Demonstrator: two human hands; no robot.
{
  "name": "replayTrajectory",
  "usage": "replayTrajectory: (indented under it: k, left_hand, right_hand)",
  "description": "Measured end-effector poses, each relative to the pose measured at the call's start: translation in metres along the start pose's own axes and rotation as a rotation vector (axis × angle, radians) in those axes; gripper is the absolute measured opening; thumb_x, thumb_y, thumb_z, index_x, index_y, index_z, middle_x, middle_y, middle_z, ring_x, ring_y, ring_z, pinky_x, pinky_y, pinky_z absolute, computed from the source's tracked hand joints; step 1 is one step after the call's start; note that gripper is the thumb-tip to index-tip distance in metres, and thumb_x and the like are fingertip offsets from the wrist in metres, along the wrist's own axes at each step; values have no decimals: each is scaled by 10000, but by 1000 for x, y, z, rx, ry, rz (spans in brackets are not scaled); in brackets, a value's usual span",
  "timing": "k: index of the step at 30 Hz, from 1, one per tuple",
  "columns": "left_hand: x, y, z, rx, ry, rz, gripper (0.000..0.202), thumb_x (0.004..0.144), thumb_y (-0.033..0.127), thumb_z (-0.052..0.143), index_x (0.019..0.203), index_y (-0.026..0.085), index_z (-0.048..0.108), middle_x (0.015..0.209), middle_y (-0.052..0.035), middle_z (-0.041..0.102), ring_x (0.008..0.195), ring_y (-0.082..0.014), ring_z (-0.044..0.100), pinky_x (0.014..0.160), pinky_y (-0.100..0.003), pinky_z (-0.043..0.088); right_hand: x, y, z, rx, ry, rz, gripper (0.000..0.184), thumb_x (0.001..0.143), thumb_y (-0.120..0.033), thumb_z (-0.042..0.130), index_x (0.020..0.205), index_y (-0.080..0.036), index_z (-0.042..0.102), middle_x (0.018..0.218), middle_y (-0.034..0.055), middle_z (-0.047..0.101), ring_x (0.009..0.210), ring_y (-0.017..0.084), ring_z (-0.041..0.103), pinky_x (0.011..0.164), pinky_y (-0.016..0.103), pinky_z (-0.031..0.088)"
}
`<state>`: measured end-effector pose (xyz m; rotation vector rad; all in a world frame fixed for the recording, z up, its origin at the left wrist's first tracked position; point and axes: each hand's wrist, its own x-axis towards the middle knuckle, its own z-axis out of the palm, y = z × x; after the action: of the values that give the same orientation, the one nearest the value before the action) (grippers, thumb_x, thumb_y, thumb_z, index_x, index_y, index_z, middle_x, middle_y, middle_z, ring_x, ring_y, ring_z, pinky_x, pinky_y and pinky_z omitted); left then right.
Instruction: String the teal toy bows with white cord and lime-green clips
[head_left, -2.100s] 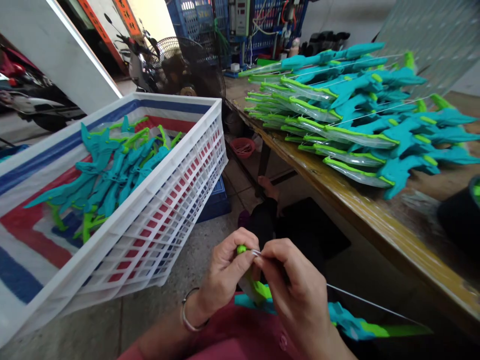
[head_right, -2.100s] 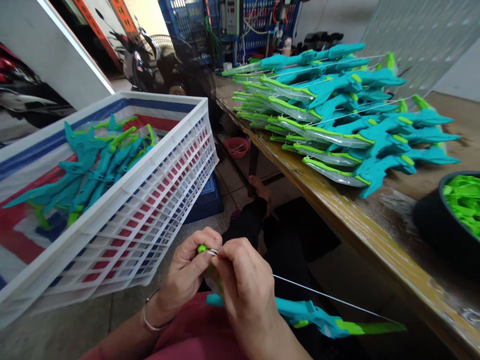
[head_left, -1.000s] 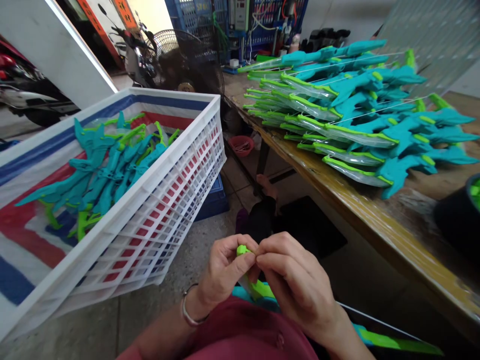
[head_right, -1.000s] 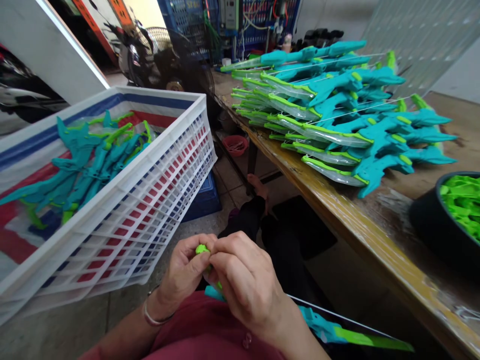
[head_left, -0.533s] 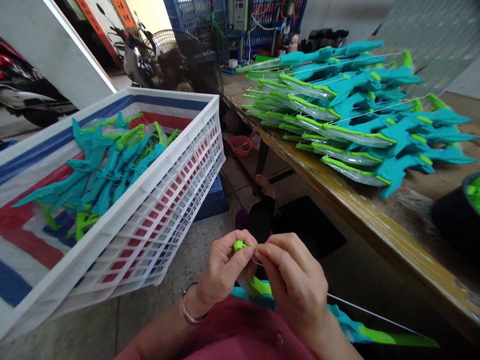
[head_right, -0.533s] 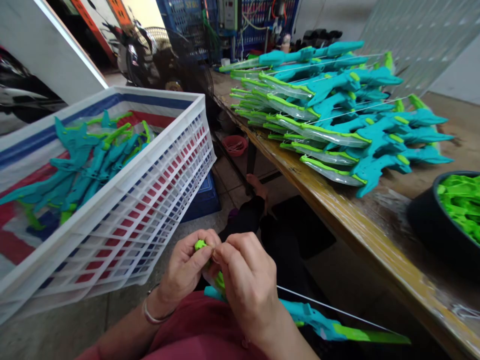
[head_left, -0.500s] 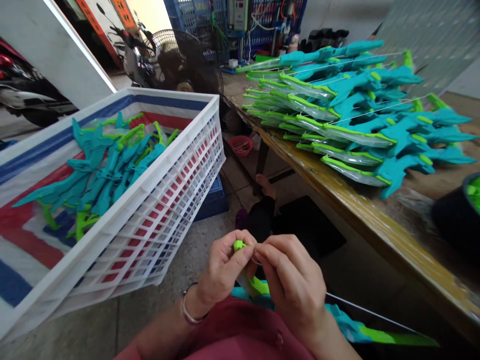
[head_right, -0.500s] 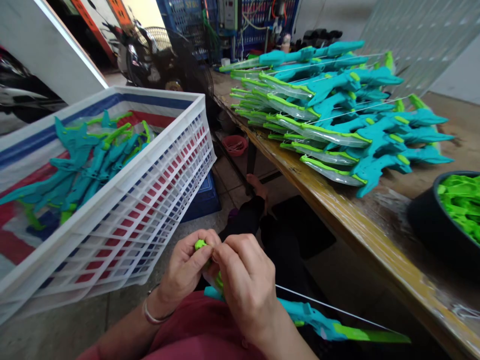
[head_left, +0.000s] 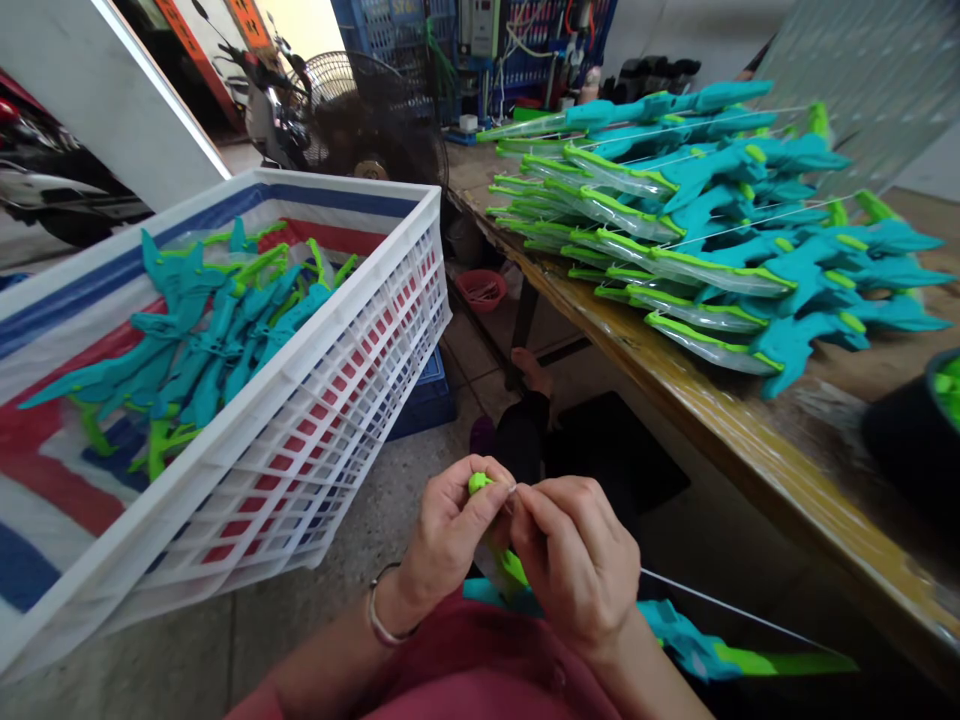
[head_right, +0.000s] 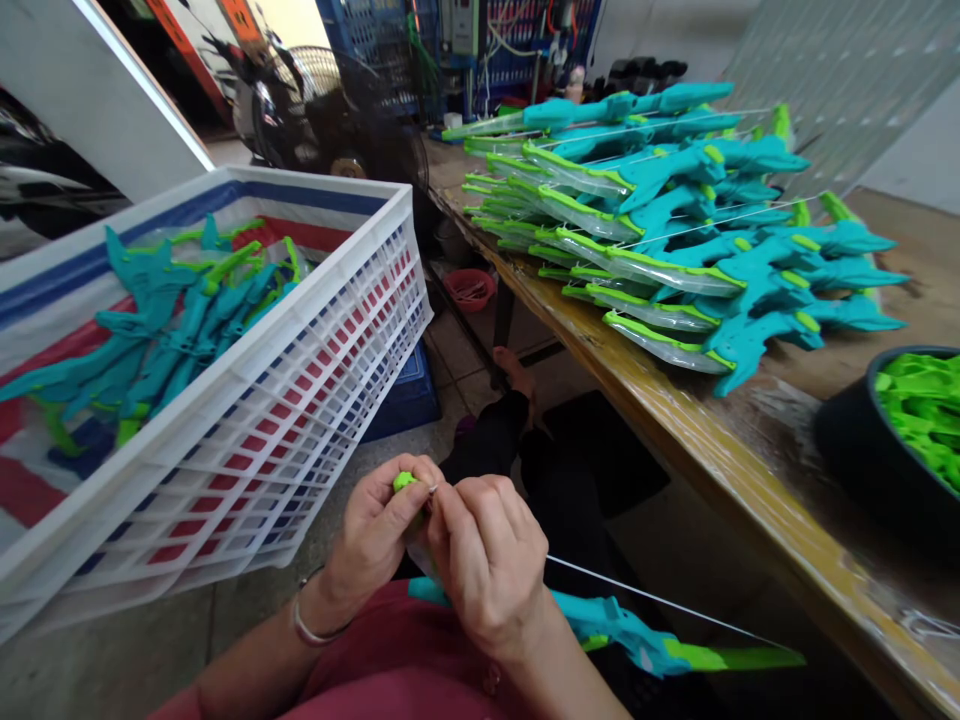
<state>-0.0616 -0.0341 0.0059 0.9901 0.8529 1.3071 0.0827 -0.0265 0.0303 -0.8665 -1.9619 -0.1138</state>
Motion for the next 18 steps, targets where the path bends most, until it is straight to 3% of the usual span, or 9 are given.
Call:
replayTrajectory:
  k: [9, 15, 18]
  left_hand:
    - [1, -3, -3, -72, 11, -57, 218, 1003, 321, 624, 844, 172, 606, 706, 26, 552, 556, -81, 512, 533, -206, 405]
    - [0, -3, -4, 3, 30, -44, 223, 999, 345, 632, 853, 176, 628, 763, 10, 561, 653, -96, 504, 599, -210, 415]
    - [-2, -2, -3, 39, 34, -25, 202, 998, 344, 633, 882, 179, 647, 774, 7, 566, 673, -99, 491, 616, -210, 414]
  right_hand:
    - [2, 2, -8, 22, -3, 53, 165, 922, -8, 632, 1034, -128, 619, 858, 77, 639, 764, 174, 580, 668, 296, 533]
    - [4, 0, -6, 185, -65, 159, 225, 955, -105, 665, 1172, -96, 610, 1028, 128, 644, 927, 207, 626, 771, 324, 564]
    - [5, 1, -5, 332, -143, 229, 199, 987, -115, 636, 1185, -138, 631, 1012, 85, 644, 889, 166, 632, 732, 266, 554]
